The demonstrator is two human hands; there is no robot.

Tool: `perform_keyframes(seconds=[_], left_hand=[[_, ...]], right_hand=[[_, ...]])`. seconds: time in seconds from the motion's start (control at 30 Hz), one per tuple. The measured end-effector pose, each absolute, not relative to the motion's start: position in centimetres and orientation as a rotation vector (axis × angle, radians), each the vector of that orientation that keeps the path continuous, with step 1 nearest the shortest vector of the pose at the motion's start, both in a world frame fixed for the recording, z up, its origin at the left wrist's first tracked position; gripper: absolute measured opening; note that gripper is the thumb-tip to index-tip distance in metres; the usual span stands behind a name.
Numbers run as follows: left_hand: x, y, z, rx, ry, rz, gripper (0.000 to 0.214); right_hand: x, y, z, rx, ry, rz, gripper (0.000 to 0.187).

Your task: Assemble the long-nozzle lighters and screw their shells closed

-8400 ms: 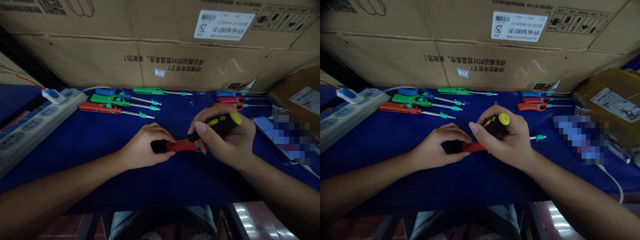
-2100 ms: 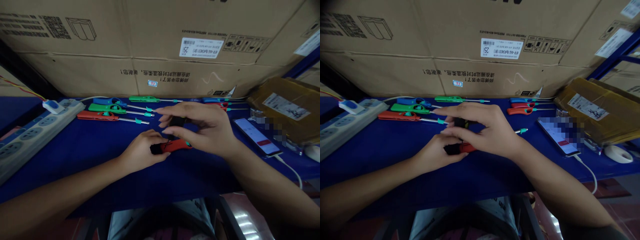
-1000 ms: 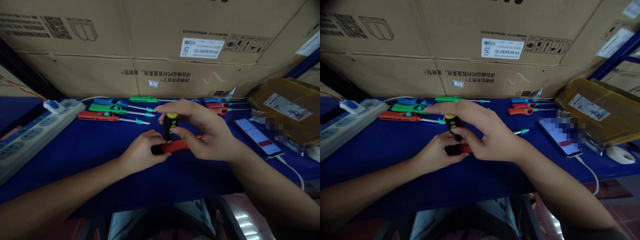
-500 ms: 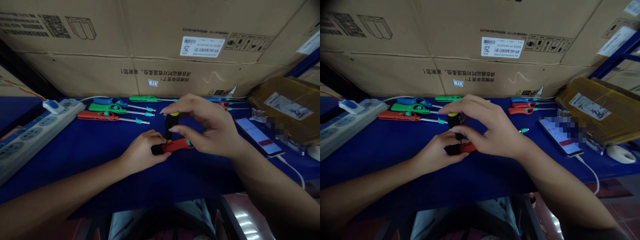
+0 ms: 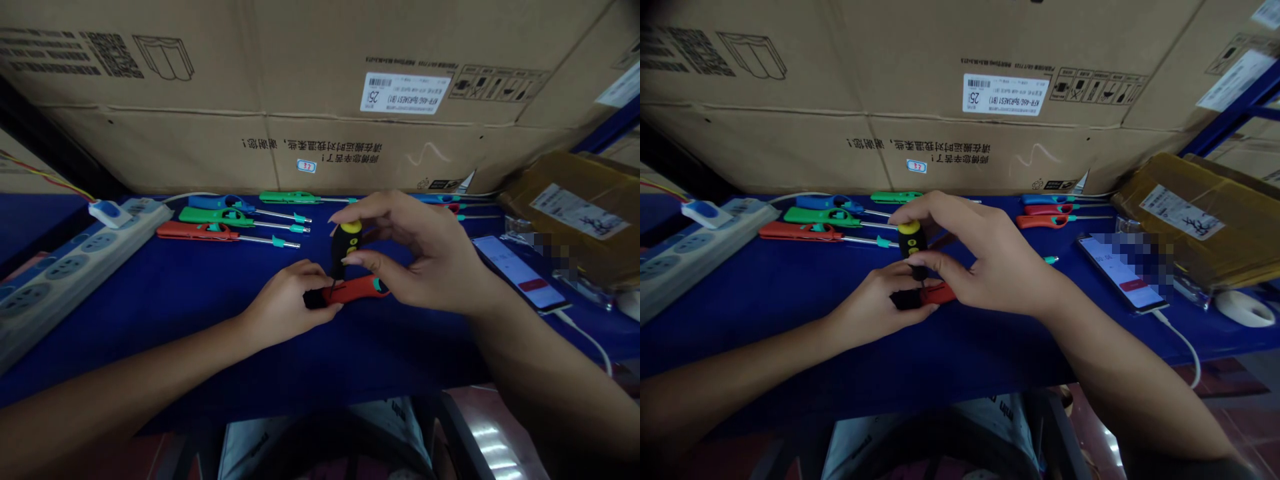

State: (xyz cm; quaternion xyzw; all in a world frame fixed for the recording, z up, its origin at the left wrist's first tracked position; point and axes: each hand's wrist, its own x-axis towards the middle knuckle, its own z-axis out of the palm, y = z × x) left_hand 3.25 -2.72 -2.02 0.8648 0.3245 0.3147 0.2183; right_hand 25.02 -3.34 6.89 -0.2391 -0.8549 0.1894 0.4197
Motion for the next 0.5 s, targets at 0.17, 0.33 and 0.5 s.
perform_keyframes(seconds=[0.17, 0.33, 0.5], left_hand=[[3.2, -2.7, -2.2, 2.385, 0.904, 0.859, 0.021], [2.2, -2.3, -0.7, 2.416, 0.996, 0.689, 0.032], [0.4, -2.1, 1.8, 2.642, 1.136, 0.298, 0.041]], right_hand=[[25.3, -3.4, 7.1, -0.563, -2.162, 0.452, 0.035], [26.4, -2.9, 8.8, -0.611, -1.814, 0.453, 0.026], [29.9, 0.0, 8.0, -0.799, -1.692, 0.502, 0.032]])
